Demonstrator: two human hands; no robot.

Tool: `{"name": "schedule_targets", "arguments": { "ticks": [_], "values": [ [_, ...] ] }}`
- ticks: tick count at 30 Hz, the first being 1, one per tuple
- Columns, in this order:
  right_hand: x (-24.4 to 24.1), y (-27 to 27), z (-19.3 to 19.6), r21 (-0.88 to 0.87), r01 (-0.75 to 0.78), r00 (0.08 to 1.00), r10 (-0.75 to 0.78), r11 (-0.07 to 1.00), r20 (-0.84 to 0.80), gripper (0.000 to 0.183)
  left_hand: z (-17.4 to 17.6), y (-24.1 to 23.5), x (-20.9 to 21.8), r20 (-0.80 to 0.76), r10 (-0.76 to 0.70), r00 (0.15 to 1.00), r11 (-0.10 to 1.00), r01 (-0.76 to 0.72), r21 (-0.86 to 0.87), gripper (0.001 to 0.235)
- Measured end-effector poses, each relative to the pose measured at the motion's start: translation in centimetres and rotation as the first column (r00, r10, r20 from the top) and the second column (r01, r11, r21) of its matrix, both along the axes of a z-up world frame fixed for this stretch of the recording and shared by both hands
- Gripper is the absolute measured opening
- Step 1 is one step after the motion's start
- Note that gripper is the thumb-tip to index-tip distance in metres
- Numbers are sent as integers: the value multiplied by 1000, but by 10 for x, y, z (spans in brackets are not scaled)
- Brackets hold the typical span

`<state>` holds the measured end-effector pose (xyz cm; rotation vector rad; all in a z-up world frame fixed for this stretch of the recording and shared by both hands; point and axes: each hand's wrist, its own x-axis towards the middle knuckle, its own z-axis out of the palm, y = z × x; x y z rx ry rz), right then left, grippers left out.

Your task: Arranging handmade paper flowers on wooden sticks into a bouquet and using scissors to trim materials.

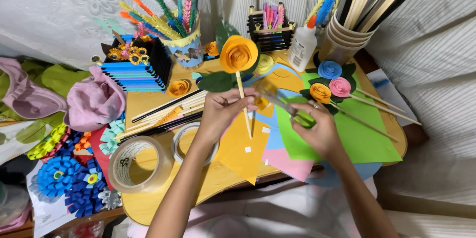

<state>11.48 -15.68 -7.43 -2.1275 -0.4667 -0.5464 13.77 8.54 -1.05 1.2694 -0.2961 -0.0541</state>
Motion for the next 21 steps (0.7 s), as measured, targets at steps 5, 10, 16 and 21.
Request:
{"name": "schedule_targets", "arguments": {
  "ticks": [5, 10, 16, 21],
  "values": [
    [-1, 12, 40, 217, -31, 990, 61, 976, -130, 38, 1, -3, -4, -34, -37, 999, 999, 36, -41, 27],
    [-4, 22, 59, 292, -57, 970, 122, 955, -210, 36, -11, -3, -4, -16, -68, 998, 997, 68, -31, 28],
    [-2, 27, 57, 385, -96, 952, 197, 918, -233, 35, -19, -4, -1, 19, -61, 998, 998, 62, -29, 25],
    [3, 16, 58, 296, 81, 995, -58, 952, -86, 30, -26, -1, 6, 66, -2, 998, 999, 5, -49, 22]
  ]
}}
